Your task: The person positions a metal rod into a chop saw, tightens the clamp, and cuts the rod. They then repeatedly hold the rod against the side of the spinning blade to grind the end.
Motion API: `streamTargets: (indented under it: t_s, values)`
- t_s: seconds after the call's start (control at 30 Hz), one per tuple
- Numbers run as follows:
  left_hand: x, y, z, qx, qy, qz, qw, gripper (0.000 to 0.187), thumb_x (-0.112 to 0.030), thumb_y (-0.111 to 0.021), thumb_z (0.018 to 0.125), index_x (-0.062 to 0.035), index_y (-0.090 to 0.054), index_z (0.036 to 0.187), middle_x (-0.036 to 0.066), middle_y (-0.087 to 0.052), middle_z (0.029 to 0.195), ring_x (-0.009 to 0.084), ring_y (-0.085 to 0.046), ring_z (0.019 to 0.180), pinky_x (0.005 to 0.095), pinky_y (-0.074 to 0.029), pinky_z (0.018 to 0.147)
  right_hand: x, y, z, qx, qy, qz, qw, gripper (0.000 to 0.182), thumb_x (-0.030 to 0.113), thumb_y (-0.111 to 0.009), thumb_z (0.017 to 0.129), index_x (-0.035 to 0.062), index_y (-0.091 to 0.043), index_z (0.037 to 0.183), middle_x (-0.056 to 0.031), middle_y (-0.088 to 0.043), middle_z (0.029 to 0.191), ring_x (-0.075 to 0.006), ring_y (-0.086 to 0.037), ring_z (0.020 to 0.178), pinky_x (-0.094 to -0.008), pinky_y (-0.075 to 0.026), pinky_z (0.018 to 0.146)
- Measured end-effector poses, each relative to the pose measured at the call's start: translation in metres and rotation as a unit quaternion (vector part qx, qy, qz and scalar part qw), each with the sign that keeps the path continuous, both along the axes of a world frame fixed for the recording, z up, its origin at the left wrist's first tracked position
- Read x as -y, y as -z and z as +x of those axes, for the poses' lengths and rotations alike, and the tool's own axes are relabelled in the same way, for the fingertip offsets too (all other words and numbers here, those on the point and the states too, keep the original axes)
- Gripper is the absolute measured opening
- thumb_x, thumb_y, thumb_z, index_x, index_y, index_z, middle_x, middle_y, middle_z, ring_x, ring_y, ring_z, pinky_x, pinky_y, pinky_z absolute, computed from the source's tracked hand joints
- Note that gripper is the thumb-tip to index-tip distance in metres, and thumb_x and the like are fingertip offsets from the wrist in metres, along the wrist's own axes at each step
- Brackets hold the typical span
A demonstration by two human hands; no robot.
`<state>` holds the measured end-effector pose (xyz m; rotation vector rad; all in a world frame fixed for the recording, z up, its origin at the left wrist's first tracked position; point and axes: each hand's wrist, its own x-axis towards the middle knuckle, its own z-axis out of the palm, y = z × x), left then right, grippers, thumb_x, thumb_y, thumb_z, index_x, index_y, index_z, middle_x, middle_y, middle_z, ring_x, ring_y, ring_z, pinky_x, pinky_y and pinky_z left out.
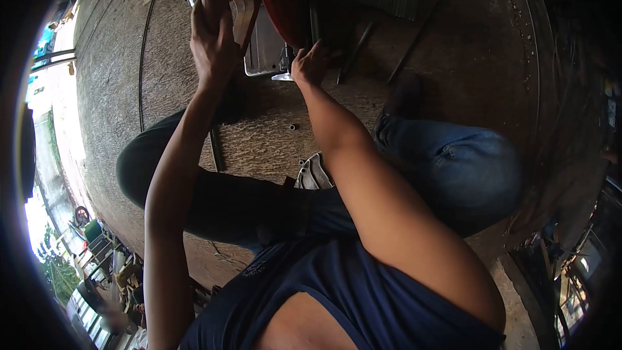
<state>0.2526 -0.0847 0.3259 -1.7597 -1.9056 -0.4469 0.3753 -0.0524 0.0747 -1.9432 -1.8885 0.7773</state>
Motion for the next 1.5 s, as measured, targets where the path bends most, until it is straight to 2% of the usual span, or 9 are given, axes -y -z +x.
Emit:
streamTargets:
  t_s: [0.07, 0.43, 1.03, 1.13, 1.23, 1.37, 1.43, 1.47, 1.5]
  values:
    - [-0.001, -0.004, 0.01, 0.405, -0.04, 0.049, 0.912, 0.061, -0.031, -0.059, 0.088, 0.0024, -0.042, 0.136, 0.035, -0.059, 0.116, 0.0521, -0.061, 0.097, 0.0497, -0.051, 0.082, -0.004, 0.01, 0.0, 0.031, -0.01, 0.04, 0.999, 0.065, 0.034, -0.049, 0.097, -0.0075, -0.032, 0.143, -0.0333, -0.035, 0.144, -0.0536, -0.027, 0.136, -0.0509, -0.023, 0.116]
    - [-0.003, -0.024, 0.022, 0.471, -0.088, 0.005, 0.878, 0.074, -0.034, -0.06, 0.09, 0.0065, -0.03, 0.145, 0.032, -0.054, 0.126, 0.0373, -0.057, 0.116, 0.043, -0.043, 0.098, -0.004, 0.028, 0.008, 0.075, -0.03, 0.06, 0.995, 0.065, 0.038, -0.046, 0.099, -0.0076, -0.031, 0.143, -0.033, -0.034, 0.143, -0.054, -0.031, 0.132, -0.055, -0.035, 0.106]
    - [-0.003, -0.024, 0.019, 0.483, -0.078, 0.011, 0.872, 0.071, -0.033, -0.059, 0.092, 0.0016, -0.029, 0.147, 0.034, -0.048, 0.136, 0.0432, -0.046, 0.129, 0.0463, -0.037, 0.105, -0.002, 0.019, 0.009, 0.063, -0.015, -0.014, 0.998, 0.066, 0.044, -0.046, 0.098, 0.0008, -0.028, 0.146, -0.029, -0.031, 0.146, -0.049, -0.027, 0.138, -0.0566, -0.026, 0.112]
    - [-0.005, -0.027, 0.021, 0.539, -0.055, 0.045, 0.84, 0.066, -0.033, -0.061, 0.093, 0.0016, -0.035, 0.142, 0.026, -0.062, 0.109, 0.028, -0.069, 0.073, 0.0343, -0.054, 0.062, -0.005, 0.027, 0.008, 0.115, -0.023, 0.043, 0.992, 0.069, 0.046, -0.049, 0.097, 0.0018, -0.028, 0.147, -0.0287, -0.032, 0.146, -0.0495, -0.026, 0.138, -0.0578, -0.028, 0.111]
    - [-0.005, -0.019, 0.007, 0.655, -0.016, 0.022, 0.755, 0.052, -0.035, -0.064, 0.092, 0.0001, -0.048, 0.128, 0.013, -0.064, 0.086, 0.017, -0.063, 0.052, 0.0259, -0.048, 0.044, -0.002, -0.004, 0.016, 0.047, 0.01, -0.06, 0.997, 0.072, 0.045, -0.052, 0.095, 0.002, -0.028, 0.147, -0.0279, -0.032, 0.147, -0.0459, -0.028, 0.139, -0.0577, -0.031, 0.11]
    - [-0.009, -0.033, -0.009, 0.789, -0.024, -0.056, 0.612, 0.037, -0.035, -0.069, 0.089, -0.0039, -0.056, 0.104, 0.005, -0.059, 0.074, 0.019, -0.066, 0.059, 0.0297, -0.055, 0.046, -0.01, -0.011, 0.032, -0.059, 0.075, -0.013, 0.995, 0.07, 0.035, -0.059, 0.091, 0.0021, -0.031, 0.146, -0.0262, -0.038, 0.144, -0.0409, -0.037, 0.135, -0.0533, -0.036, 0.107]
    - [-0.017, -0.031, -0.014, 0.796, -0.023, -0.048, 0.603, 0.038, -0.034, -0.07, 0.088, -0.0022, -0.057, 0.103, 0.007, -0.06, 0.075, 0.0196, -0.066, 0.06, 0.0301, -0.055, 0.046, -0.023, -0.064, 0.045, -0.366, 0.028, -0.1, 0.925, 0.07, 0.024, -0.065, 0.084, 0.0007, -0.036, 0.143, -0.0239, -0.047, 0.135, -0.0388, -0.046, 0.126, -0.0497, -0.04, 0.104]
    - [-0.018, -0.029, -0.018, 0.803, -0.031, -0.046, 0.594, 0.039, -0.034, -0.071, 0.087, -0.0006, -0.057, 0.102, 0.008, -0.062, 0.076, 0.0202, -0.066, 0.061, 0.0306, -0.054, 0.046, -0.022, -0.087, 0.045, -0.367, 0.029, -0.095, 0.925, 0.07, 0.024, -0.065, 0.084, 0.0007, -0.036, 0.143, -0.0239, -0.047, 0.135, -0.0388, -0.046, 0.126, -0.0497, -0.04, 0.104]
    - [-0.02, -0.03, -0.02, 0.794, -0.044, -0.057, 0.604, 0.04, -0.034, -0.071, 0.087, 0.0018, -0.057, 0.099, 0.011, -0.064, 0.081, 0.0213, -0.067, 0.064, 0.0319, -0.053, 0.046, -0.022, -0.109, 0.041, -0.33, -0.023, 0.088, 0.94, 0.07, 0.02, -0.066, 0.081, -0.0002, -0.037, 0.142, -0.0236, -0.049, 0.131, -0.0397, -0.049, 0.12, -0.0487, -0.042, 0.101]
